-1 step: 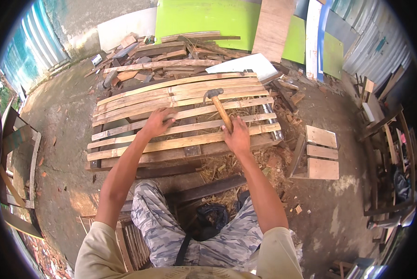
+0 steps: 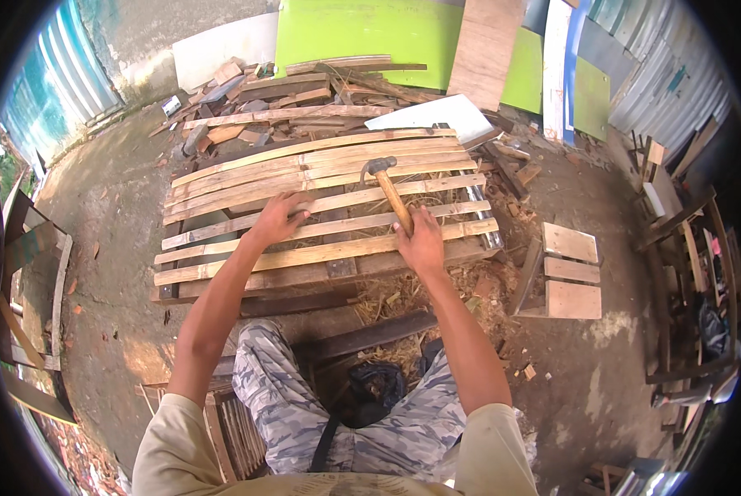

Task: The person sits on the ground and uses a hammer to drive nails into wooden slats, assembling a wooden pallet. They repeatedly pick up nails, position slats, and hammer them into place.

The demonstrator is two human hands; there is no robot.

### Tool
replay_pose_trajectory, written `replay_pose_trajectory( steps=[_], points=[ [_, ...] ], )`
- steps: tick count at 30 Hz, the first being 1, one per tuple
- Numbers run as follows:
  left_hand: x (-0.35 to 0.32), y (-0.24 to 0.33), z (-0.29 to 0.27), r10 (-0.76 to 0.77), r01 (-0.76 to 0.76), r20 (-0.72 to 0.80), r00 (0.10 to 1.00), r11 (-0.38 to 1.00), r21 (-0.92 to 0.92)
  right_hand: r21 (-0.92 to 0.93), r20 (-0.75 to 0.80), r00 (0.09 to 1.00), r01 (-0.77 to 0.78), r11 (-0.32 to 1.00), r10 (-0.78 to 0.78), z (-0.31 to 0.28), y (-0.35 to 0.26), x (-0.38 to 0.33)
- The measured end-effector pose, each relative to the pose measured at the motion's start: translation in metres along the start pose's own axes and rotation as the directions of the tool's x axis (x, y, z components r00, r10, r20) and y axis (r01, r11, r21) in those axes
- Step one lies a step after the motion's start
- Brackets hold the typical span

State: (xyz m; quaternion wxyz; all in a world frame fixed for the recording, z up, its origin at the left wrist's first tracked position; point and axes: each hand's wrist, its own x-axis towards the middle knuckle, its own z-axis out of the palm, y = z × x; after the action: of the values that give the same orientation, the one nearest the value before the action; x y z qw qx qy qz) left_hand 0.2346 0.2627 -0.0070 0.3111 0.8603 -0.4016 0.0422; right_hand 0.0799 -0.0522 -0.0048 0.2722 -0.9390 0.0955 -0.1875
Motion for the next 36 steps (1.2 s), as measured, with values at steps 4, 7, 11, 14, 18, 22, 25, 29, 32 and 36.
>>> replay_pose_trajectory(
  steps=[4,7,11,14,18,22,25,29,32,36],
  points=[
    [-0.001,0.001,-0.015,0.036,-0.035,0.029,0.999,0.999,-0.029,-0.038,-0.026,1.0,-0.016,0.999,0.015,-0.002,0.0,0.006],
    [-0.006,0.001,-0.022,0.002,0.002,0.075,0.997,0.999,-0.049,-0.024,-0.013,1.0,-0.022,0.999,0.022,-0.001,-0.003,0.007],
    [-0.006,0.003,-0.022,-0.047,0.052,0.088,0.995,0.997,-0.05,-0.032,-0.002,1.0,-0.022,0.999,0.022,0.0,-0.002,0.006],
    [-0.005,0.004,-0.02,-0.019,0.019,0.053,0.998,1.0,0.0,-0.038,0.005,1.0,-0.01,0.999,0.01,0.001,0.002,0.008],
    [-0.008,0.004,-0.019,-0.04,0.041,0.045,0.998,0.999,-0.022,-0.042,0.006,0.998,-0.058,0.997,0.059,0.002,0.0,0.007],
    [-0.008,0.005,-0.02,-0.057,0.057,0.046,0.997,0.998,-0.003,-0.04,0.016,0.999,-0.04,0.998,0.041,-0.003,-0.006,0.007],
    [-0.008,0.006,-0.021,-0.079,0.079,0.051,0.996,0.997,-0.005,-0.03,0.011,1.0,-0.023,0.999,0.024,-0.005,-0.007,0.007],
    [-0.007,0.005,-0.019,-0.045,0.045,0.004,0.999,0.999,0.0,-0.037,-0.013,1.0,-0.021,0.999,0.02,-0.003,-0.005,0.006],
    [-0.003,0.002,-0.019,-0.037,0.037,-0.012,0.999,0.999,0.005,-0.025,-0.011,1.0,-0.014,1.0,0.014,-0.002,-0.002,0.006],
    [0.014,-0.012,-0.021,-0.03,0.062,-0.22,0.975,0.988,0.14,-0.034,-0.009,1.0,-0.024,0.999,0.024,0.002,-0.002,0.006]
  ],
)
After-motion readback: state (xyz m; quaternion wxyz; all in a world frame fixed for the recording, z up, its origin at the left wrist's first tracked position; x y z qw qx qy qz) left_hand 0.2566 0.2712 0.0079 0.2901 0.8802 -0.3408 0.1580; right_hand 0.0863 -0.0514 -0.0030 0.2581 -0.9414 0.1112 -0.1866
